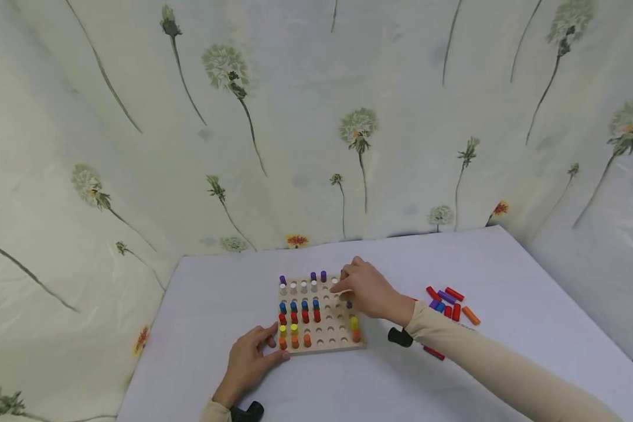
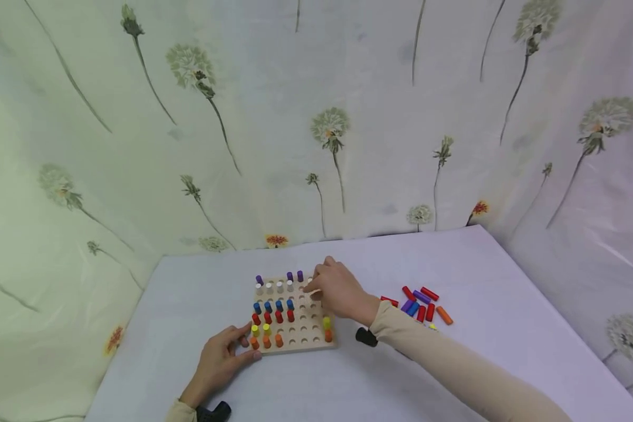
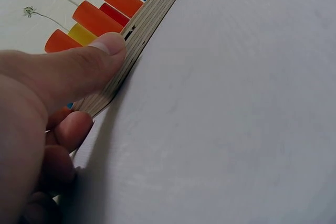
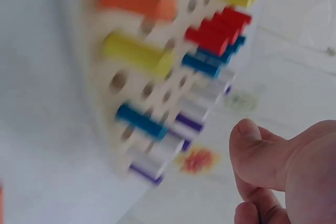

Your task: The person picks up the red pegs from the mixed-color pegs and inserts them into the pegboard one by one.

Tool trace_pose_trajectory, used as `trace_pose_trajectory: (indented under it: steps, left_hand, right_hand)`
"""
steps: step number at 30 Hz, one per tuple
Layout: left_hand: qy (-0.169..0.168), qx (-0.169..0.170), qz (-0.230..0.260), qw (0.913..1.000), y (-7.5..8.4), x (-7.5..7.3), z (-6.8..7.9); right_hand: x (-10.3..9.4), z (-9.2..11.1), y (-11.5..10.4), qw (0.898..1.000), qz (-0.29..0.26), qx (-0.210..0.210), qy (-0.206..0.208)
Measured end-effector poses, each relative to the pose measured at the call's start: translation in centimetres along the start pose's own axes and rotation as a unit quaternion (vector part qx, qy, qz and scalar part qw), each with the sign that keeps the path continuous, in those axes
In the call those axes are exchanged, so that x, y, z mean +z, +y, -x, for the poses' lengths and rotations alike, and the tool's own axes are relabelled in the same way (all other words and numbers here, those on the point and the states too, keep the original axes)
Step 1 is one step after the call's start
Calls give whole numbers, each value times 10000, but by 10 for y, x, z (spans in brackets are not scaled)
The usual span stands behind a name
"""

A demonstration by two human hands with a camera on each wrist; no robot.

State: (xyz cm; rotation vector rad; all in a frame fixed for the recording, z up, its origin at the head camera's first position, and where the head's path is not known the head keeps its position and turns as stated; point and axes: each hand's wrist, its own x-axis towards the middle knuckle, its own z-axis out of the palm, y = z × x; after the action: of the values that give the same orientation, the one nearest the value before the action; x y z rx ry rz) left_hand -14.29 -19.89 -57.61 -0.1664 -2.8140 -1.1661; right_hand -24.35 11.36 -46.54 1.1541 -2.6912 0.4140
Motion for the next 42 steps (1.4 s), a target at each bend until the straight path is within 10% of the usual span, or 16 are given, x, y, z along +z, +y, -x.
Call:
trace_pose_trajectory:
  steps: [17, 42]
  left_hand:
    - [46, -15, -98, 9999, -4, -1, 1]
    - [13, -17, -1, 10000, -4, 0, 0]
  right_hand:
    - [-42, 60, 110, 9872, 329, 1380, -728]
    - [-25, 97, 167, 9633, -22, 1960, -1831]
